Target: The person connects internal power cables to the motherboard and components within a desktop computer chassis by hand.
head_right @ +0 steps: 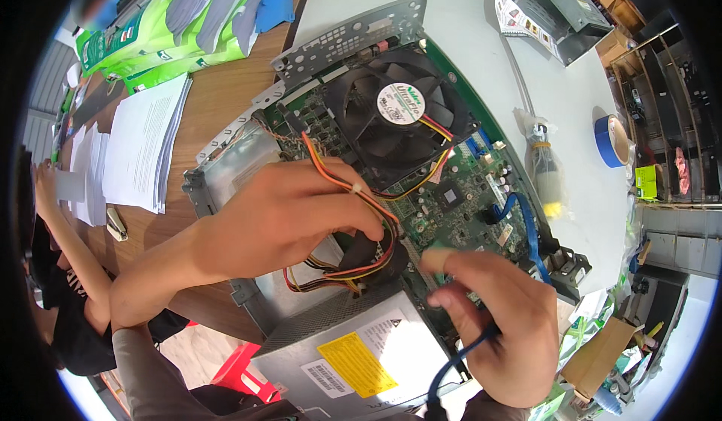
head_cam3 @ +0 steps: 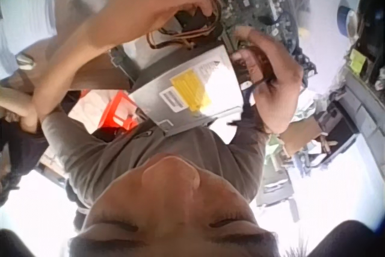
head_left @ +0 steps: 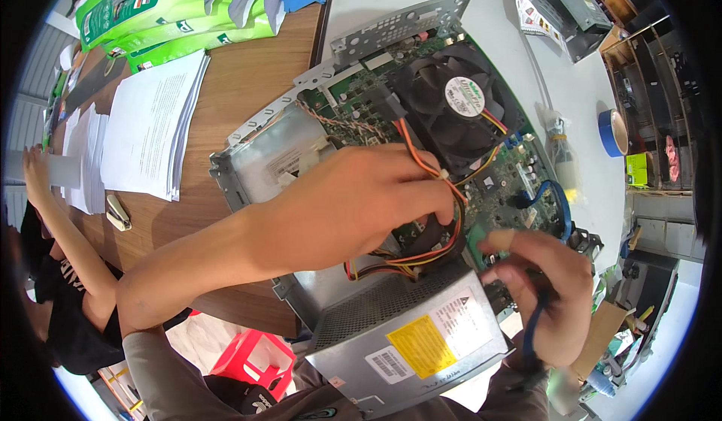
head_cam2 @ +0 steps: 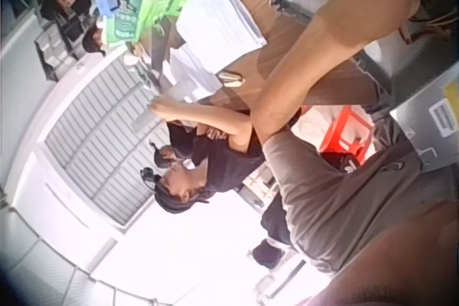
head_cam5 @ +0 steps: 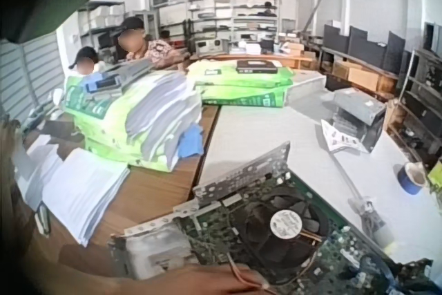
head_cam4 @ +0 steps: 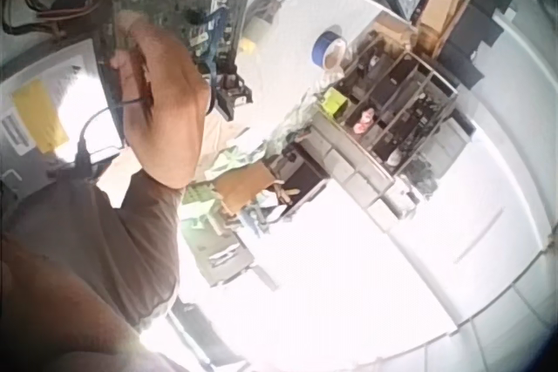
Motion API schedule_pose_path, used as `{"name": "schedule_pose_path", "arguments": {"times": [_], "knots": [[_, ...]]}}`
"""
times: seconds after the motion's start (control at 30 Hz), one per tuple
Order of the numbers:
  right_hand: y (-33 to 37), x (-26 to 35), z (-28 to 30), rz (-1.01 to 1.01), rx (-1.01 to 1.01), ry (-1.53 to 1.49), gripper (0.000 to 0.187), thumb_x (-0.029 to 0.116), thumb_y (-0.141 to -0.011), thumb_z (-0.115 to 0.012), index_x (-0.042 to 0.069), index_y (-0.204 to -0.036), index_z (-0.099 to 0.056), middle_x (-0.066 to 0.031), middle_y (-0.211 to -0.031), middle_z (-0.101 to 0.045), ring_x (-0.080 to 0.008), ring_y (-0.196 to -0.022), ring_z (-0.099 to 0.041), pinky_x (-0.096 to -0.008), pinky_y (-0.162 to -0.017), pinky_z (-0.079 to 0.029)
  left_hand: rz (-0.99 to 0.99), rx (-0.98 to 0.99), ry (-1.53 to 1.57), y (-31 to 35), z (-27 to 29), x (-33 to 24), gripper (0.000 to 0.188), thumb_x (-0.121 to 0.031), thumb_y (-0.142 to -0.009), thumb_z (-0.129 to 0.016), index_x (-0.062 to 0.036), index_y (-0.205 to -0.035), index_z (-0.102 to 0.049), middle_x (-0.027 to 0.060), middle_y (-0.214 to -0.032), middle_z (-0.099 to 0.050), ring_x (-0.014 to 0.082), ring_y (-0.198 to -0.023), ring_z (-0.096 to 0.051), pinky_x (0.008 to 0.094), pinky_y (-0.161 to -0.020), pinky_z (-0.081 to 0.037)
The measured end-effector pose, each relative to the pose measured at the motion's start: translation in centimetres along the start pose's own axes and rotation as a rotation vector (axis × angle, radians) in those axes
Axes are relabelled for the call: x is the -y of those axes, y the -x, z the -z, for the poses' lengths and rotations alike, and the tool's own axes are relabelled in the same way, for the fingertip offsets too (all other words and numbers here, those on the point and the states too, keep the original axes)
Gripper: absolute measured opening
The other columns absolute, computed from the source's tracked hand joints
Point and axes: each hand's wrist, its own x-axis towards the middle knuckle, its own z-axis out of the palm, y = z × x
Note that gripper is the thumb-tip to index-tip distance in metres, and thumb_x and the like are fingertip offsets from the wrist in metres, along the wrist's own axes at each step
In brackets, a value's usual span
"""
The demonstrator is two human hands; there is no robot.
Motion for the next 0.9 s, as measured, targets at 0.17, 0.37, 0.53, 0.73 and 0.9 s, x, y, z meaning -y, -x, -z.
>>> {"name": "schedule_pose_path", "arguments": {"times": [0.17,0.37,0.53,0.73,0.9], "knots": [[-2.1,-0.4,-0.7,0.012,0.090,0.184,0.036,-0.011,-0.082,-0.072,-0.004,-0.117,-0.067,-0.0189,-0.091,-0.073,-0.0297,-0.080,-0.073,-0.0347,-0.074,-0.056,0.163,-0.090,0.377,1.2,-1.4,0.0,0.032,0.018,-0.082,-0.061,-0.0025,-0.105,-0.071,0.0142,-0.106,-0.069,0.0294,-0.088,-0.071,0.0365,-0.071,-0.059],[-1.5,-0.8,-1.0,-0.088,0.144,-0.020,0.052,-0.013,-0.085,-0.068,-0.002,-0.135,-0.058,-0.0175,-0.089,-0.073,-0.0214,-0.083,-0.073,-0.0306,-0.079,-0.055,0.085,-0.145,0.280,1.5,-1.3,-0.5,0.030,0.011,-0.089,-0.062,-0.0034,-0.114,-0.069,0.0169,-0.112,-0.068,0.0342,-0.102,-0.068,0.0394,-0.083,-0.056],[-1.2,-1.8,-1.4,-0.042,0.107,-0.092,0.058,-0.012,-0.089,-0.066,0.001,-0.143,-0.051,-0.0174,-0.099,-0.073,-0.0184,-0.091,-0.071,-0.0300,-0.085,-0.054,0.388,-0.020,0.043,2.5,0.1,-5.5,0.041,-0.002,-0.094,-0.065,-0.0046,-0.134,-0.055,0.0233,-0.130,-0.056,0.0426,-0.110,-0.061,0.0469,-0.090,-0.052],[-1.4,-1.2,-0.7,-0.036,0.113,-0.288,0.052,-0.016,-0.089,-0.054,-0.002,-0.139,-0.054,-0.0137,-0.111,-0.072,-0.0170,-0.100,-0.069,-0.0292,-0.085,-0.054,0.441,-0.016,-0.388,2.3,-0.7,-9.7,0.053,-0.018,-0.093,-0.072,-0.0022,-0.138,-0.050,0.0265,-0.128,-0.055,0.0455,-0.104,-0.061,0.0500,-0.088,-0.051],[-2.7,0.4,3.5,0.188,-0.099,0.057,0.045,-0.015,-0.083,-0.047,-0.003,-0.124,-0.063,-0.0109,-0.089,-0.074,-0.0150,-0.071,-0.068,-0.0293,-0.065,-0.055,0.470,0.059,-0.246,0.3,-0.6,-10.2,0.058,-0.028,-0.097,-0.069,0.0005,-0.142,-0.046,0.0236,-0.099,-0.067,0.0435,-0.089,-0.065,0.0508,-0.079,-0.050]]}}
